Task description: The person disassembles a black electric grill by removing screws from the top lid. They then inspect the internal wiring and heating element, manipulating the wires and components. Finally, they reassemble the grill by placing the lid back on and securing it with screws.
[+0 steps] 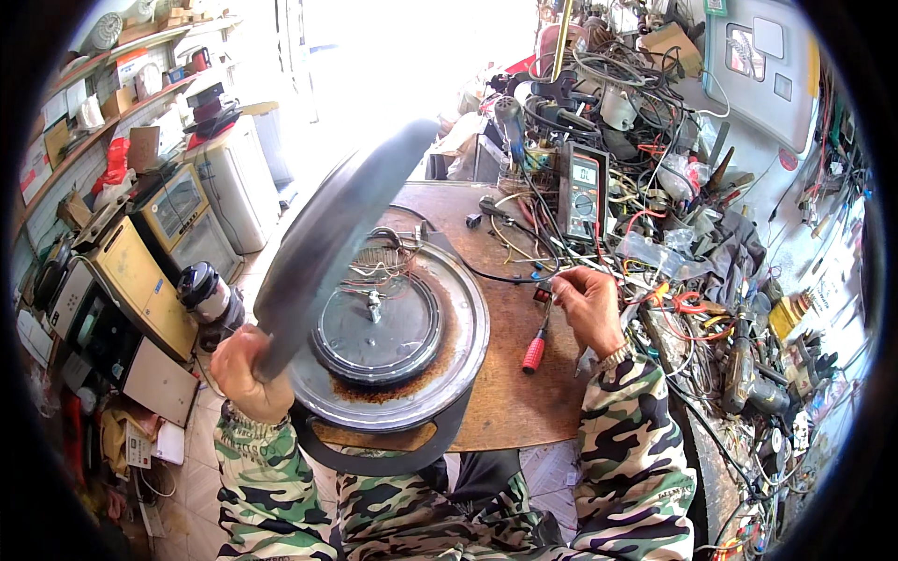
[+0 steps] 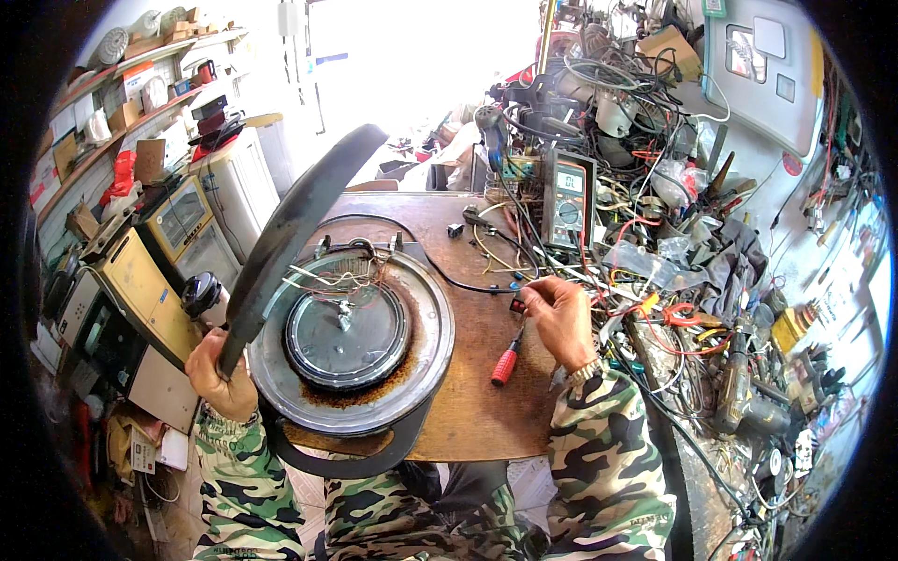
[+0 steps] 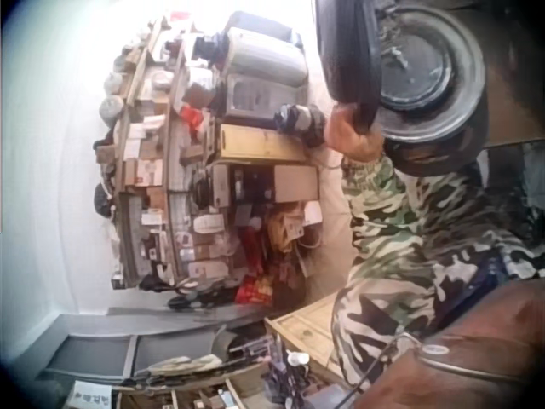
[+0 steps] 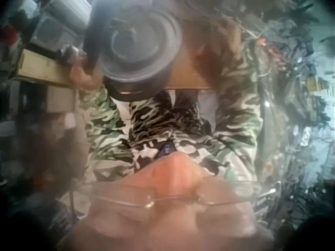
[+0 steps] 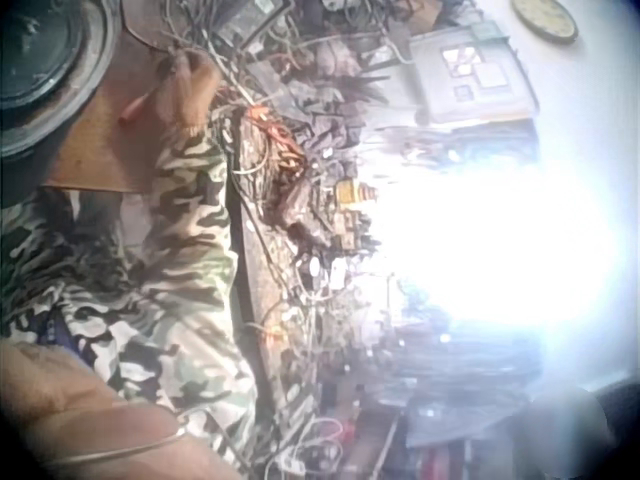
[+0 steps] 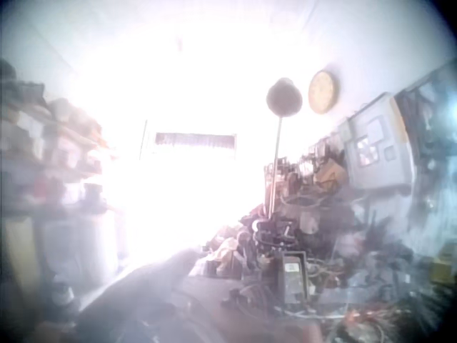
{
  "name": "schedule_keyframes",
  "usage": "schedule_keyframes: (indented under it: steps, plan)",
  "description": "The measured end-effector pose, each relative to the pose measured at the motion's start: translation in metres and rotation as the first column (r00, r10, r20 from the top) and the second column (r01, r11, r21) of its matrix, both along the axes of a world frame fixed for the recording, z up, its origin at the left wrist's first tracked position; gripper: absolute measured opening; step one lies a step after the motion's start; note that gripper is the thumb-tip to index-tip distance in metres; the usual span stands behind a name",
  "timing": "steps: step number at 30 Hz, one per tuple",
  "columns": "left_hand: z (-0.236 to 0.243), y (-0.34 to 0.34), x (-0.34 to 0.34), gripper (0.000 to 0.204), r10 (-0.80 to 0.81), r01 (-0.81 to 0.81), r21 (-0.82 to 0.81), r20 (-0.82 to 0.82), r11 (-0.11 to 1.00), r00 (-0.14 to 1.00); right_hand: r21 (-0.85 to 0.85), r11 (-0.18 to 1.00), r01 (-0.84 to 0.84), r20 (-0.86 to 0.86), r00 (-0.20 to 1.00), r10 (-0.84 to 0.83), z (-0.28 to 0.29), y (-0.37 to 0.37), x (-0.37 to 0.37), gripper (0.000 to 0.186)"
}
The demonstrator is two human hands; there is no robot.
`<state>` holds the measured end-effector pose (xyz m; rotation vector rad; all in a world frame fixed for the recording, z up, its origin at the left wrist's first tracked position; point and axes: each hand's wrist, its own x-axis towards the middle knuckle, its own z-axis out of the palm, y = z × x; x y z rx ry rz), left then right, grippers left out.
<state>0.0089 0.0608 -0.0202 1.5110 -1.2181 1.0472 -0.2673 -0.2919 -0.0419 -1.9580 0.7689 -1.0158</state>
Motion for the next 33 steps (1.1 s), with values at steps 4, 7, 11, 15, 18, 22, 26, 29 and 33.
schedule_keyframes:
  steps: [4,7,11,15,18,22,26,29,33]
  plan:
    - [-0.003,0.005,-0.004,0.022,0.082,-0.085,0.026,0.089,0.996,0.993,-0.059,0.996,0.074,-0.082,0.994,-0.078,0.005,-0.022,0.0,0.015]
    - [0.004,0.002,-0.02,0.034,0.023,-0.033,0.141,0.069,0.99,0.997,-0.21,0.974,0.081,-0.196,0.973,-0.123,0.012,-0.032,0.007,0.016]
    - [0.006,0.002,-0.02,0.027,-0.08,0.04,0.295,0.124,0.955,0.989,-0.433,0.899,-0.065,-0.348,0.932,-0.1,0.02,-0.057,0.05,0.019]
    - [0.02,-0.01,-0.025,0.032,-0.172,0.101,0.36,0.172,0.927,0.97,-0.536,0.834,-0.131,-0.506,0.841,-0.193,0.02,-0.09,0.105,0.021]
    - [0.03,-0.01,-0.027,0.027,-0.216,0.122,0.435,0.174,0.892,0.961,-0.642,0.755,-0.135,-0.516,0.804,-0.296,0.001,-0.131,0.155,0.019]
    - [0.029,-0.014,-0.019,0.018,-0.344,0.206,0.555,0.156,0.806,0.926,-0.561,0.817,-0.131,-0.607,0.736,-0.299,-0.008,-0.162,0.192,0.017]
    - [0.032,-0.012,-0.026,0.018,-0.328,0.211,0.629,0.074,0.748,0.942,-0.545,0.827,-0.136,-0.697,0.622,-0.357,0.0,-0.158,0.204,0.027]
    - [0.034,-0.014,-0.03,0.017,-0.33,0.201,0.68,0.064,0.705,0.942,-0.572,0.812,-0.12,-0.676,0.63,-0.382,0.002,-0.153,0.202,0.032]
    - [0.028,-0.019,-0.036,0.016,-0.326,0.144,0.713,0.125,0.687,0.937,-0.563,0.816,-0.132,-0.678,0.638,-0.365,0.009,-0.146,0.208,0.032]
